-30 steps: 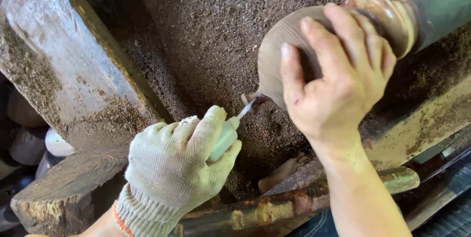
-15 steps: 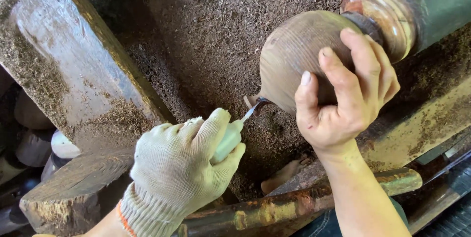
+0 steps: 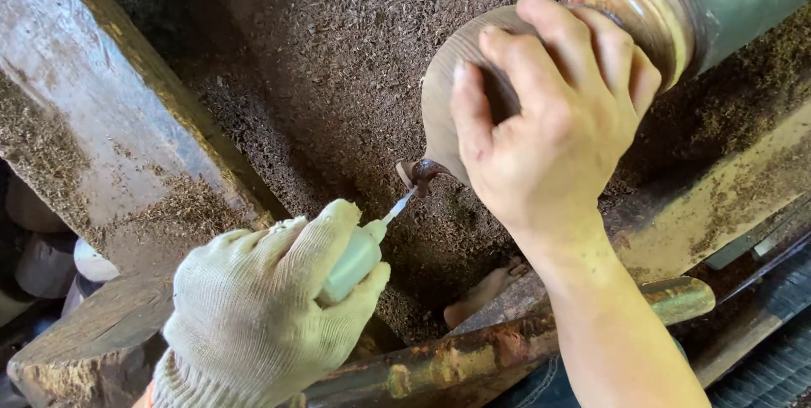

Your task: The person holds a squeeze bottle and applies liquid from it onto a dark spot on a round wooden object mounted on a rotating spindle. They repeatedly rotate the object by hand to reposition the spot and continue squeezing liquid onto it throughout the episode.

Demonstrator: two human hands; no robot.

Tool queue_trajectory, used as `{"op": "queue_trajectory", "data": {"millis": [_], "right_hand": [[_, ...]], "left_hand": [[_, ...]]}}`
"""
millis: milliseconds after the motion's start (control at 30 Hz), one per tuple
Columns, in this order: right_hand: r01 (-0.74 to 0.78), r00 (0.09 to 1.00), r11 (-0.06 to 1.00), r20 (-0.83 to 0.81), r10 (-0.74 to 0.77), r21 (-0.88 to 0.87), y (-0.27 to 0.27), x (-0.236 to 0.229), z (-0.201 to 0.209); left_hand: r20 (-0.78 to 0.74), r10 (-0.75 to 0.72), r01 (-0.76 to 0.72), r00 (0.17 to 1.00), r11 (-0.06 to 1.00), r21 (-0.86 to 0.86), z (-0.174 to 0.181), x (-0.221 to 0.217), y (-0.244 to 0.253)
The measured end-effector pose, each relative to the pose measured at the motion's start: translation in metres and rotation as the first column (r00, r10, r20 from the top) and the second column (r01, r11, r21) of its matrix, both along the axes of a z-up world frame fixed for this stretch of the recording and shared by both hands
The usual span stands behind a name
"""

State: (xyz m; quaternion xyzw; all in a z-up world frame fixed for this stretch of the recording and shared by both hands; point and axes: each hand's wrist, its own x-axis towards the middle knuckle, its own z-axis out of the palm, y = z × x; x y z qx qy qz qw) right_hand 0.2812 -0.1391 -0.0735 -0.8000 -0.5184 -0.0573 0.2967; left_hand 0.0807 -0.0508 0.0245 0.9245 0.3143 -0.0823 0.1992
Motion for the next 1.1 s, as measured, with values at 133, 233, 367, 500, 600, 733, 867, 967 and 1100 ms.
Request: {"op": "queue_trajectory", "data": {"millis": [133, 233, 367, 500, 600, 733, 867, 967, 1100], "right_hand": [[-0.002, 1.0, 0.999, -0.029, 0.001, -0.049, 0.004, 0.0, 0.005], [-0.009, 0.999, 0.999, -0.031, 0.01, 0.031, 0.015, 0.006, 0.01], [0.092, 0.788, 0.843, -0.556, 0.263, 0.53, -0.018, 0.023, -0.007], [0.328, 0.557, 0.899, -0.828, 0.066, 0.291, -0.127, 0.037, -0.031], [-0.119, 0.747, 0.932, -0.65, -0.144, -0.343, -0.144, 0.018, -0.042], [-0.748, 0.663, 0.204, -0.722, 0.199, -0.631, -0.102, -0.024, -0.063], [-0.673, 0.499, 0.242, -0.188, 0.846, -0.699, -0.084, -0.019, -0.145], [-0.316, 0.428, -0.233, -0.358, 0.83, -0.92, -0.08, -0.017, -0.191], [-0.621, 0.702, 0.161, -0.455, 0.548, -0.767, -0.096, -0.005, -0.225]], "left_hand": [[0.023, -0.008, 0.008, 1.0, 1.0, -0.001, -0.002, -0.001, 0.002], [0.13, -0.037, 0.035, 0.991, 0.999, 0.014, 0.004, -0.001, 0.005], [0.203, 0.055, -0.049, 0.978, 0.998, -0.038, 0.012, -0.02, 0.006], [0.346, 0.319, -0.229, 0.882, 0.933, -0.277, 0.014, -0.035, 0.02], [0.478, 0.411, -0.265, 0.776, 0.9, -0.345, 0.016, -0.045, 0.03], [0.591, 0.469, -0.172, 0.656, 0.856, -0.488, 0.014, -0.056, 0.037], [0.56, 0.467, -0.19, 0.684, 0.856, -0.481, 0.023, -0.061, 0.045], [0.633, 0.399, -0.153, 0.664, 0.9, -0.407, 0.017, -0.071, 0.043], [0.636, 0.379, -0.158, 0.672, 0.913, -0.377, 0.013, -0.071, 0.045]]}}
